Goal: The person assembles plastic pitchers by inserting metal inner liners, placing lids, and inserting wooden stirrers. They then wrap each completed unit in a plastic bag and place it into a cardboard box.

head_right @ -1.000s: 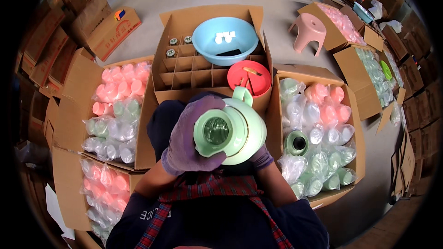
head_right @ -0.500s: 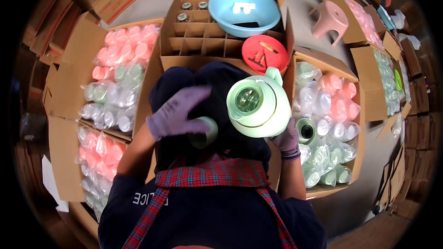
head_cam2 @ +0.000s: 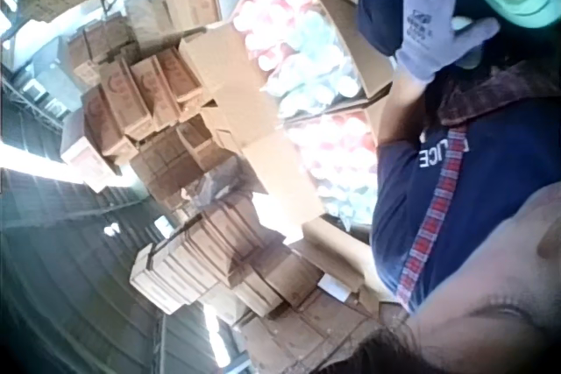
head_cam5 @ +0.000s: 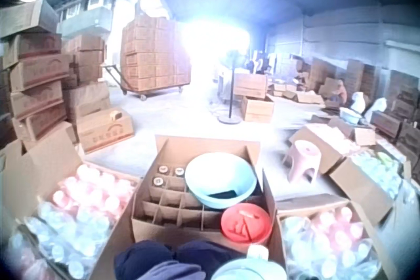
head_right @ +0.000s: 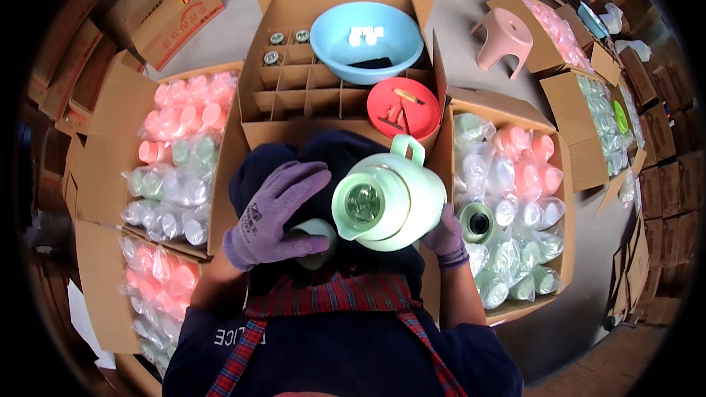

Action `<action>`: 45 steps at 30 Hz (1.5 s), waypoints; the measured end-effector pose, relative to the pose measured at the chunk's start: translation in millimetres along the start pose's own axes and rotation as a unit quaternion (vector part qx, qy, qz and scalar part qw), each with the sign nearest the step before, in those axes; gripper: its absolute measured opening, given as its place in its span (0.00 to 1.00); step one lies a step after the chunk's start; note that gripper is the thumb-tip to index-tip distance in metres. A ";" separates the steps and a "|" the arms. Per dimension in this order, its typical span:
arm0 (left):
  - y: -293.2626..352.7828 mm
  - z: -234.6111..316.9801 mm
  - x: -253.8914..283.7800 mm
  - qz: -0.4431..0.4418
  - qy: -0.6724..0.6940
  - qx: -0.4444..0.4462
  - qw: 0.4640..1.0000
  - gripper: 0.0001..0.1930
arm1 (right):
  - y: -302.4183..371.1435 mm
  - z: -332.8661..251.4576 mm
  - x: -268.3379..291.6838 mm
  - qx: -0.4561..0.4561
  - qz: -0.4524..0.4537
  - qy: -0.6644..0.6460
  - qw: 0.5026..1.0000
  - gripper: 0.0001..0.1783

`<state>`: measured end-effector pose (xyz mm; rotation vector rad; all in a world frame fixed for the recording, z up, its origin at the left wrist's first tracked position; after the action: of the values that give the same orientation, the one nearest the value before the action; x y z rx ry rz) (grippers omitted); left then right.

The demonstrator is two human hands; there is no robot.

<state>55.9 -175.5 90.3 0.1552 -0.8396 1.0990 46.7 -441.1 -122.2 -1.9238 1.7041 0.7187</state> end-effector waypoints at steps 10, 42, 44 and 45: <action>-173.1 -263.6 -9.4 0.080 -0.137 0.202 0.966 0.23 | -15.0 23.8 85.3 -0.035 0.123 -0.043 0.991 0.42; -398.7 -470.2 -133.4 -0.139 -0.331 0.348 0.866 0.35 | -41.4 -8.1 101.5 0.084 0.202 0.233 0.948 0.12; -381.9 -530.4 -139.3 -0.225 -0.406 0.367 0.806 0.36 | -52.7 -3.5 96.8 0.079 0.199 0.146 0.966 0.15; -375.6 -549.7 -141.9 -0.269 -0.439 0.371 0.773 0.36 | -56.0 -2.0 94.9 0.076 0.204 0.104 0.971 0.17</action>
<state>628.3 -181.7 -278.0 1.5892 -1.0222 0.7078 111.1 -506.7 -183.0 -1.6065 2.2524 0.5181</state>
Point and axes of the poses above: each hand's wrist, its own y-axis away from the middle knuckle, its own x-axis out of the back of the hand, z = x × y, the point moved 10 cm from there along -y, towards the middle knuckle, and after that the axes turned 13 degrees about x, right-handed, at the moved point
